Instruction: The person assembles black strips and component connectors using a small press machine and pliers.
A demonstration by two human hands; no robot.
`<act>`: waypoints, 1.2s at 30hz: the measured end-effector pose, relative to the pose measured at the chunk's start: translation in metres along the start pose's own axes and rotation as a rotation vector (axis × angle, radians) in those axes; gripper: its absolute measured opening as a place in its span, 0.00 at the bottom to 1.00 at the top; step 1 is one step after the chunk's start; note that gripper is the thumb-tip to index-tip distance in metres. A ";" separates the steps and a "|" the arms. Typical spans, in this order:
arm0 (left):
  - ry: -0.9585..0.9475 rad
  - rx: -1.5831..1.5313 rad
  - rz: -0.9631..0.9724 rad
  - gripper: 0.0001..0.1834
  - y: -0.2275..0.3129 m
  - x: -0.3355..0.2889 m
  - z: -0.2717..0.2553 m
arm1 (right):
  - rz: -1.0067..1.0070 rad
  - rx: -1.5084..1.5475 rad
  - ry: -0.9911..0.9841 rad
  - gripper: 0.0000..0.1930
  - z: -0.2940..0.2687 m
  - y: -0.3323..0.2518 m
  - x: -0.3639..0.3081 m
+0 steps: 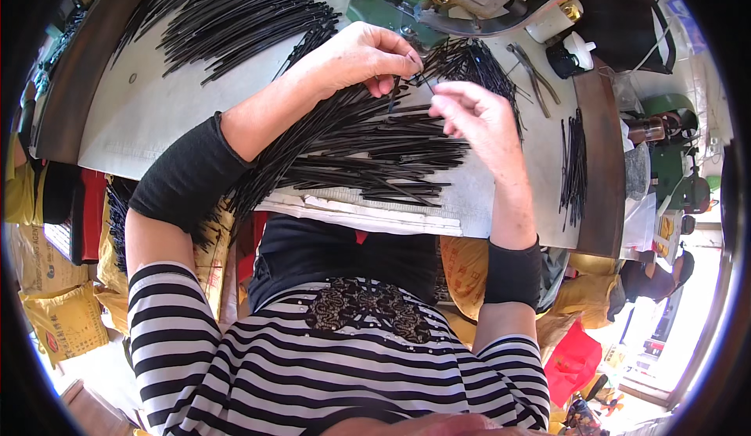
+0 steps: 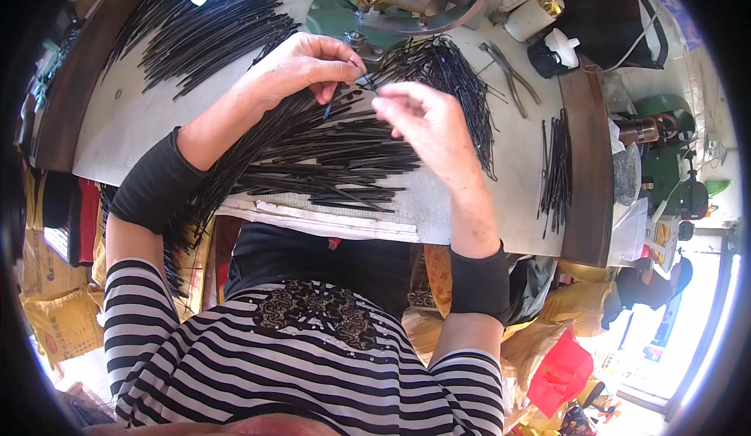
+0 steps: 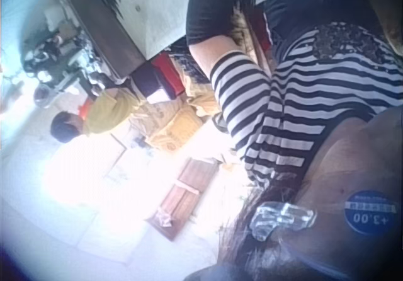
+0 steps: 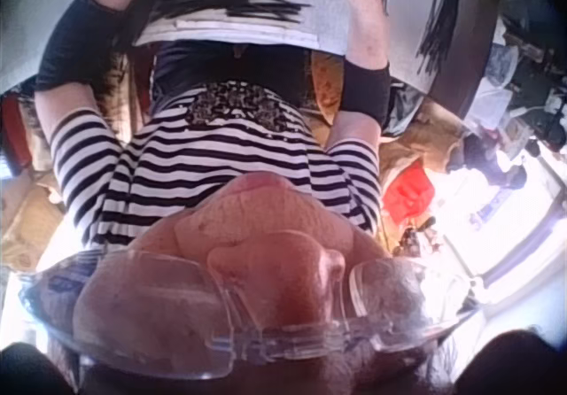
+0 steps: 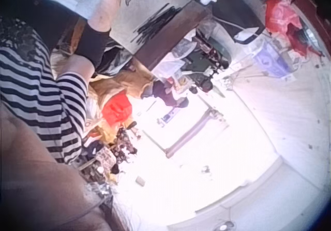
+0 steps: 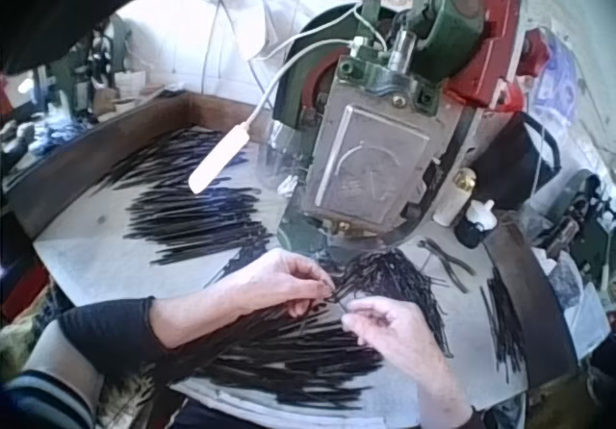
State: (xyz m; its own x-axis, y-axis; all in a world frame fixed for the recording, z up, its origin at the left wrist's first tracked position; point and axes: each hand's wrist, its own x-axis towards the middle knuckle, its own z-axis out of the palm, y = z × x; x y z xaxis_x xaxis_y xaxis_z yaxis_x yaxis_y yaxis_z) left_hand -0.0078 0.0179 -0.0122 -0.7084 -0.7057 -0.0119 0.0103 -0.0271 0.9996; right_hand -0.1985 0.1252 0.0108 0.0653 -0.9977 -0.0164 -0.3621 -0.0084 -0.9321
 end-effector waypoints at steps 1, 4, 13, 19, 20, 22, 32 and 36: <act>0.004 0.023 0.010 0.10 0.000 0.000 0.000 | 0.020 0.041 0.017 0.11 0.006 0.001 0.001; -0.017 0.010 0.041 0.10 0.002 0.001 0.000 | 0.042 -0.010 0.072 0.09 0.004 -0.005 0.000; 0.014 0.038 0.022 0.11 -0.001 0.001 0.001 | 0.049 0.136 0.201 0.08 -0.003 0.005 0.006; -0.001 0.032 0.031 0.12 0.000 -0.001 0.000 | 0.033 0.154 0.274 0.07 -0.003 0.004 0.006; -0.001 0.032 0.031 0.12 0.000 -0.001 0.000 | 0.024 0.137 0.274 0.07 -0.003 0.004 0.006; -0.010 0.057 0.037 0.12 -0.001 0.000 0.000 | 0.015 0.119 0.275 0.07 -0.003 0.005 0.006; -0.063 0.123 0.041 0.14 0.000 -0.003 0.005 | -0.132 0.558 0.387 0.08 0.015 0.004 0.019; -0.101 0.137 0.097 0.14 0.000 -0.001 0.004 | -0.239 0.536 0.478 0.07 0.001 0.001 0.021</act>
State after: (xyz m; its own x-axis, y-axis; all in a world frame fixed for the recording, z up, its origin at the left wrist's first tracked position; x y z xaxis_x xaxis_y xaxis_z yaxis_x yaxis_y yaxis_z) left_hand -0.0096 0.0215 -0.0125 -0.7761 -0.6255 0.0801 -0.0094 0.1384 0.9903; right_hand -0.1967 0.1039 0.0089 -0.3695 -0.8941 0.2532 0.1213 -0.3166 -0.9408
